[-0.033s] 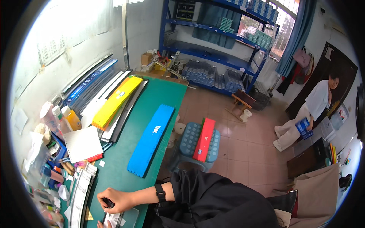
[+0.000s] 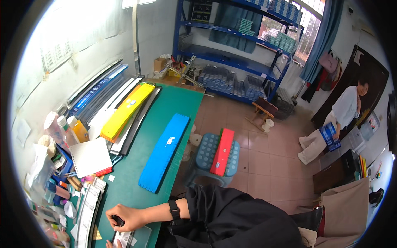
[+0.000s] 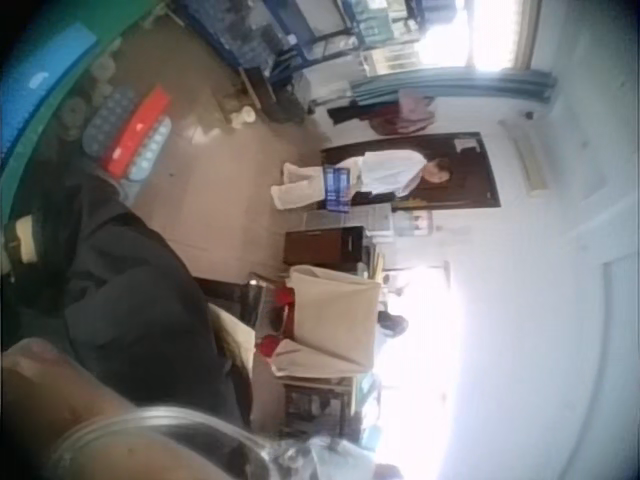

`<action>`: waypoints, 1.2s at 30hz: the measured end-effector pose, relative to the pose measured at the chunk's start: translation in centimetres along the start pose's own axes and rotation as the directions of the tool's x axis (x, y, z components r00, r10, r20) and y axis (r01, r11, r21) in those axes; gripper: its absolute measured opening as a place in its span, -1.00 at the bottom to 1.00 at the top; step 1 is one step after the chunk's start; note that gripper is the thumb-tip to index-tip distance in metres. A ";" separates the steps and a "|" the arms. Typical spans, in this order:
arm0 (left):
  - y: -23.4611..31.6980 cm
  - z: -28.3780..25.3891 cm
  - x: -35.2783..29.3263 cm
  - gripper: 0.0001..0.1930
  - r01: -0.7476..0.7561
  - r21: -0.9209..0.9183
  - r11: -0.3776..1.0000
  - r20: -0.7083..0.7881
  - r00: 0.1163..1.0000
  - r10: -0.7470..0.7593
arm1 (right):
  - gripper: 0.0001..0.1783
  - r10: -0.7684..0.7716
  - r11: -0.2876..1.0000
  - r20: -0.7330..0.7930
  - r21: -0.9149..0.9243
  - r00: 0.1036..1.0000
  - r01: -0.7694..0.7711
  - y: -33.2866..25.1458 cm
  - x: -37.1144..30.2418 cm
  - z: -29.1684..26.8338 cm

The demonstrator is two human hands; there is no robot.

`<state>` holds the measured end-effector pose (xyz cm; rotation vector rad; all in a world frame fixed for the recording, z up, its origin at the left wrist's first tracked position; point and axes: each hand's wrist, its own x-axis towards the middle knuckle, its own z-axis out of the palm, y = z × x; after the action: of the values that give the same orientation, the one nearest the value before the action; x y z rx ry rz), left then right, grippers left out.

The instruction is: Assembling electronic or mechanical components on a workbench using hand tools.

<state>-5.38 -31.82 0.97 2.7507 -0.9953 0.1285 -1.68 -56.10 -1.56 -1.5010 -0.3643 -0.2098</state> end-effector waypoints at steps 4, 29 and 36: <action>0.0 -0.4 0.1 -0.43 -0.022 0.035 0.999 0.061 0.998 0.019 | -0.77 -0.031 0.999 0.006 -0.041 0.999 0.032 0.0 0.0 0.0; -3.2 3.3 0.0 -0.09 -0.093 0.153 0.984 0.101 0.992 0.078 | -0.80 -0.136 0.990 0.000 0.028 0.991 0.136 4.3 1.4 0.7; -5.2 5.4 0.0 0.00 -0.221 -0.035 0.975 -0.111 0.970 0.216 | -0.80 -0.172 0.985 -0.001 -0.001 0.985 0.172 5.4 1.9 1.0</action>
<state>-2.04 -29.13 -5.14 2.5548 -1.2520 0.2794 1.86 -54.58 -5.84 -1.4713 -0.4934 -0.3474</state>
